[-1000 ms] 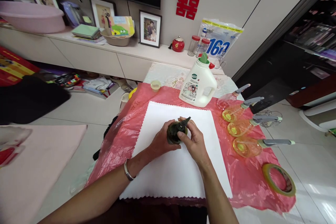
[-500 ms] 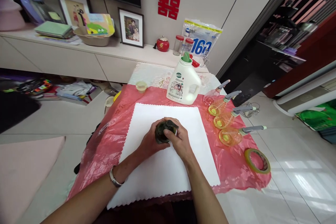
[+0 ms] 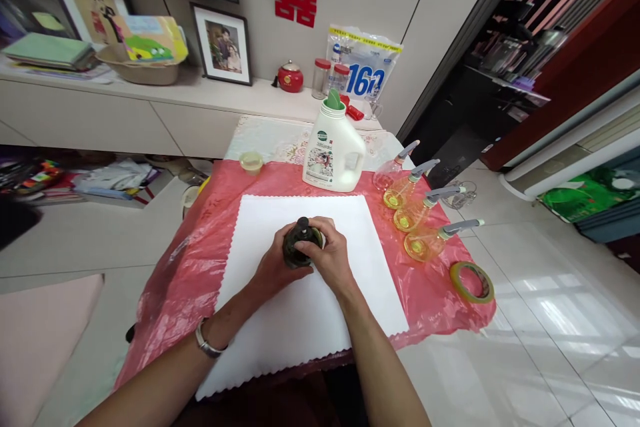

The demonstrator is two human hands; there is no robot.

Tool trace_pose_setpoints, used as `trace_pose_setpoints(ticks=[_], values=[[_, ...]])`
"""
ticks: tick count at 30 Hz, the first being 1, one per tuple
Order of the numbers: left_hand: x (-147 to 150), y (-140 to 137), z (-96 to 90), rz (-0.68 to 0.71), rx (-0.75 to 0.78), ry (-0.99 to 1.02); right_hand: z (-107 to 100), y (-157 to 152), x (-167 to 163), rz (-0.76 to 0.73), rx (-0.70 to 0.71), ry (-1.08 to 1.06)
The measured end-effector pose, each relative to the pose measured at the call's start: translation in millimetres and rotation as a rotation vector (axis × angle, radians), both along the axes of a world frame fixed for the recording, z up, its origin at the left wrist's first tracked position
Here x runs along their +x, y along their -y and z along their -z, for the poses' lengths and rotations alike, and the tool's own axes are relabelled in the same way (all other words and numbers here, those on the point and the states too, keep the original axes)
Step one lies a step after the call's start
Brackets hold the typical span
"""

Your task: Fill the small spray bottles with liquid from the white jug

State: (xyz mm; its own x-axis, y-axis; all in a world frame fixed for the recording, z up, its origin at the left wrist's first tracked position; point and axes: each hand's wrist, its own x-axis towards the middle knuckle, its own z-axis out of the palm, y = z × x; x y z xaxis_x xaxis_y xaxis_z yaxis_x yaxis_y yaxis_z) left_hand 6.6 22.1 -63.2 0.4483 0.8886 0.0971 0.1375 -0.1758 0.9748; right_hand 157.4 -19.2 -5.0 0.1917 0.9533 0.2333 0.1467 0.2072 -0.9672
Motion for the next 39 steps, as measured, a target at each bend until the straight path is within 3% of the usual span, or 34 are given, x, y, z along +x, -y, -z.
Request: trace_pose_setpoints(ticks=[3, 9, 15, 20, 25, 27, 31, 37, 39], values=[[1, 0, 4.1, -0.026, -0.003, -0.037, 3, -2, -2, 0.034, -0.006, -0.002], [0, -1, -0.2, 0.009, -0.013, -0.009, -8, 1, 5, -0.165, -0.049, -0.134], [0, 1, -4.3, -0.007, -0.013, -0.009, -5, -1, 2, 0.023, -0.020, 0.005], [0, 1, -1.2, 0.008, -0.007, 0.013, -9, 4, 2, -0.128, -0.040, -0.097], [0, 1, -2.0, 0.003, -0.008, -0.021, -7, 0, -2, 0.115, 0.013, -0.001], [0, 1, -2.3, -0.002, -0.013, -0.023, -9, 1, -4, 0.068, -0.015, -0.004], [0, 1, -0.7, 0.017, -0.009, 0.021, -11, 6, -4, -0.142, -0.094, -0.208], [0, 1, -0.7, 0.015, -0.004, 0.002, -10, 1, -8, 0.068, -0.050, -0.174], [0, 1, -0.7, 0.005, 0.004, 0.001, -14, 1, -9, 0.027, -0.052, -0.136]])
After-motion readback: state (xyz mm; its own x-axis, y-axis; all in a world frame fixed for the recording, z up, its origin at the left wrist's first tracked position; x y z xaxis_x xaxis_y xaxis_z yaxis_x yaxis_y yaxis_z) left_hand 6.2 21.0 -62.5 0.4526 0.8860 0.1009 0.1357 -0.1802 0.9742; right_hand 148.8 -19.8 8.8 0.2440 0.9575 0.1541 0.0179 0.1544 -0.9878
